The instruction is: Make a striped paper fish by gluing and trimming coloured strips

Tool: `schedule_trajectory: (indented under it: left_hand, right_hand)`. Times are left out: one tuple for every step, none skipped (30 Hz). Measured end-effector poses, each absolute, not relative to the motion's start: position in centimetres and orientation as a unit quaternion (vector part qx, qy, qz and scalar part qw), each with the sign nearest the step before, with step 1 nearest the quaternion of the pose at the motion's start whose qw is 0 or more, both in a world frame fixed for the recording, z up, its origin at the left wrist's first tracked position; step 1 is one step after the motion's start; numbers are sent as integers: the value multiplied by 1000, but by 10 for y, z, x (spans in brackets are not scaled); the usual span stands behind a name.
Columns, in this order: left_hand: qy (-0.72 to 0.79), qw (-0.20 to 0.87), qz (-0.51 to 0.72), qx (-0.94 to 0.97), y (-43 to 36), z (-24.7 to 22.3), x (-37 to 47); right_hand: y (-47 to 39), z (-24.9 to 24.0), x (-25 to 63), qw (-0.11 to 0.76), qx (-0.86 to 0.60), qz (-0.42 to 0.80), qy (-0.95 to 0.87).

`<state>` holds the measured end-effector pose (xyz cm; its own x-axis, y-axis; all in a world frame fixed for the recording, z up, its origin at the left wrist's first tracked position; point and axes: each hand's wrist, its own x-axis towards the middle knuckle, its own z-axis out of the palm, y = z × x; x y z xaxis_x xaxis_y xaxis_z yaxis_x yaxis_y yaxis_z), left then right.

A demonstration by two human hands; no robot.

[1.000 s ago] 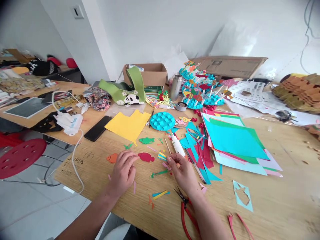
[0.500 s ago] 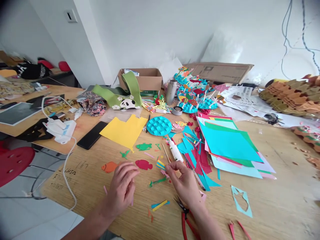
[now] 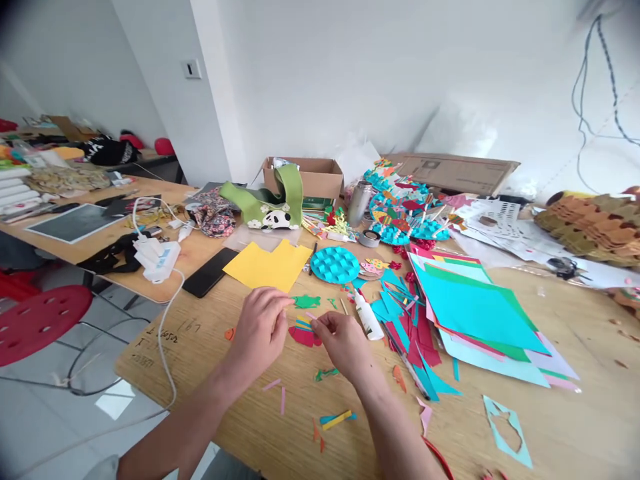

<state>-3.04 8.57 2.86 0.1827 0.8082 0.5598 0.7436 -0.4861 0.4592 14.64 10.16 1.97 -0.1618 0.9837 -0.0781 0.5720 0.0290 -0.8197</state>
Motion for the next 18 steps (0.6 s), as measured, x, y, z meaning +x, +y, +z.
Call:
schedule_trajectory:
  left_hand:
    - [499,45,396,770,92,25,-31]
    - [495,52,393,774,97,21,-31]
    - [492,59,389,776,100,16,-32]
    - [489,66,386,780,102,10,-34]
    - [485,75,380,785,103,5,-35]
    - [477,83,373,791,103,0,-37]
    - [471,89,370,796,102,-2,-39]
    - [467,92,371,797,100,-4,-40]
    - [463,96,371,799,99,-4,-42]
    - [462,99,372,799,97,-2,-44]
    - [458,104,373,800,96,0,-45]
    - [454,107,375,801,96,1,-46]
    - [453,111,374,802,95,3,-46]
    - [452,116,374,801,96,3,-46]
    - [453,120,372,801,96,2,-46]
    - [455,125,367,802,97,0,-45]
    - [458,131,358,803,97,-3,-45]
    - [460,137,347,806,97,-6,-44]
  right_hand:
    - [104,16,145,287,-590,364,-661]
    - [105,12,145,299,-599,346,-658]
    - [106,8,145,306,-609,327,-655]
    - [105,4,146,307,-618,311,-654]
    - [105,0,147,304,-624,300,-654]
    - [104,-3,148,299,-628,294,-656]
    - [103,-6,149,293,-629,294,-657]
    - [102,-8,149,284,-630,296,-659]
    - [101,-9,150,276,-630,299,-661]
    - [101,-10,150,268,-630,302,-664]
    - [100,-11,151,258,-628,307,-667]
    - [100,-11,150,247,-625,313,-671]
    - [99,-12,150,235,-623,317,-675]
    - [99,-12,150,225,-622,320,-679]
    - [98,-13,149,216,-623,320,-680]
    - [97,-13,148,209,-625,319,-681]
    - [96,-14,147,204,-628,315,-682]
    - [95,-14,146,200,-630,311,-683]
